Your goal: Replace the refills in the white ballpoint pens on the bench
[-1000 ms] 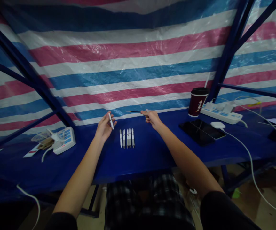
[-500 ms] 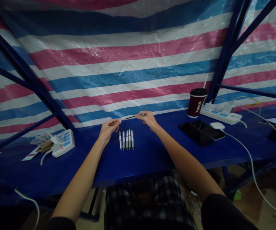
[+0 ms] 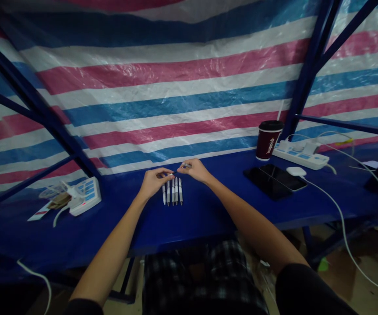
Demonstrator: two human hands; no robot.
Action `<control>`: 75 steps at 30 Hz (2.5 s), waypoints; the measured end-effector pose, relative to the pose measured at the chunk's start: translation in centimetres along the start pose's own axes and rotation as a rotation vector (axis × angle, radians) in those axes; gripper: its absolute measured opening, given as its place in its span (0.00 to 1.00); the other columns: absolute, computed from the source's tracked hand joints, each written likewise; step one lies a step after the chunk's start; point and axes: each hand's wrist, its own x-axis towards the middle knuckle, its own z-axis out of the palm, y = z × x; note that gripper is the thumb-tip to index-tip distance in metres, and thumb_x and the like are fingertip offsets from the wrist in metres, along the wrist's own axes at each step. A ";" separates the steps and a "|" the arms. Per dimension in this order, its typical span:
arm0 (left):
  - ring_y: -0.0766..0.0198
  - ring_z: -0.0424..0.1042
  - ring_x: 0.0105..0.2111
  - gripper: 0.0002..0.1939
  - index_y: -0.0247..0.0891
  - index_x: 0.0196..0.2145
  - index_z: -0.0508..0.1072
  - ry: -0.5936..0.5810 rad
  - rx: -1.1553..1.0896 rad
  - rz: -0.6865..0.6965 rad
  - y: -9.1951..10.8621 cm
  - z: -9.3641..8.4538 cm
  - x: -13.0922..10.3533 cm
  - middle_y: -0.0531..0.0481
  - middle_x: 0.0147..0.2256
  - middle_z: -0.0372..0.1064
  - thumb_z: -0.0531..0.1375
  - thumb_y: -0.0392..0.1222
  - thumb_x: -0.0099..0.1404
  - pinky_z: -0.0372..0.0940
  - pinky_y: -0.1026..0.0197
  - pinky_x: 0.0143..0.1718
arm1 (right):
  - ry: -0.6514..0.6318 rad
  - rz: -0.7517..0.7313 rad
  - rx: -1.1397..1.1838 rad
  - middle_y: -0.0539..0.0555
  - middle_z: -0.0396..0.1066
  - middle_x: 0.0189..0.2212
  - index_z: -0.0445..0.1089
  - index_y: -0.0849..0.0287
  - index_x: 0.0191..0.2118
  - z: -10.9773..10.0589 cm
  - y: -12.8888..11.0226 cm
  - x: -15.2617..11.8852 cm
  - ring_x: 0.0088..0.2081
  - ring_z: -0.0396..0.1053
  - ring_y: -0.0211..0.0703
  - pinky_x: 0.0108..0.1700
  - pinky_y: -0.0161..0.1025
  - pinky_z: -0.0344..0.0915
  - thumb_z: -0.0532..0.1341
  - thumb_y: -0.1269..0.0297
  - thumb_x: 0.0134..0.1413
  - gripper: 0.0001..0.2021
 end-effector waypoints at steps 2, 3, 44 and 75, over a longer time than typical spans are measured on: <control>0.63 0.73 0.29 0.13 0.40 0.39 0.83 0.029 -0.001 0.005 -0.1 0.1 0.1 0.49 0.34 0.81 0.71 0.48 0.58 0.66 0.61 0.35 | -0.009 0.053 0.057 0.48 0.66 0.21 0.76 0.61 0.32 -0.2 0.3 0.2 0.24 0.59 0.36 0.28 0.35 0.55 0.68 0.47 0.49 0.19; 0.63 0.73 0.30 0.13 0.40 0.39 0.83 0.042 0.002 0.005 -0.2 0.0 0.1 0.49 0.35 0.81 0.71 0.48 0.58 0.67 0.60 0.36 | -0.002 0.088 0.109 0.46 0.63 0.20 0.75 0.61 0.34 -0.4 0.4 0.3 0.22 0.56 0.35 0.26 0.34 0.53 0.65 0.45 0.52 0.20; 0.61 0.77 0.30 0.26 0.34 0.59 0.73 -0.174 -0.216 -0.016 -0.8 -0.1 0.2 0.44 0.36 0.81 0.63 0.48 0.66 0.70 0.58 0.38 | -0.029 -0.264 -0.237 0.54 0.78 0.37 0.80 0.55 0.38 0.0 -0.9 -0.5 0.39 0.71 0.46 0.41 0.41 0.63 0.70 0.65 0.52 0.06; 0.56 0.79 0.42 0.18 0.43 0.50 0.80 -0.010 0.021 0.126 -0.6 0.0 0.0 0.48 0.40 0.81 0.69 0.43 0.62 0.70 0.53 0.50 | -0.168 -0.056 -0.212 0.52 0.77 0.32 0.75 0.59 0.38 0.1 -0.5 -0.9 0.20 0.65 0.34 0.27 0.35 0.60 0.61 0.52 0.63 0.14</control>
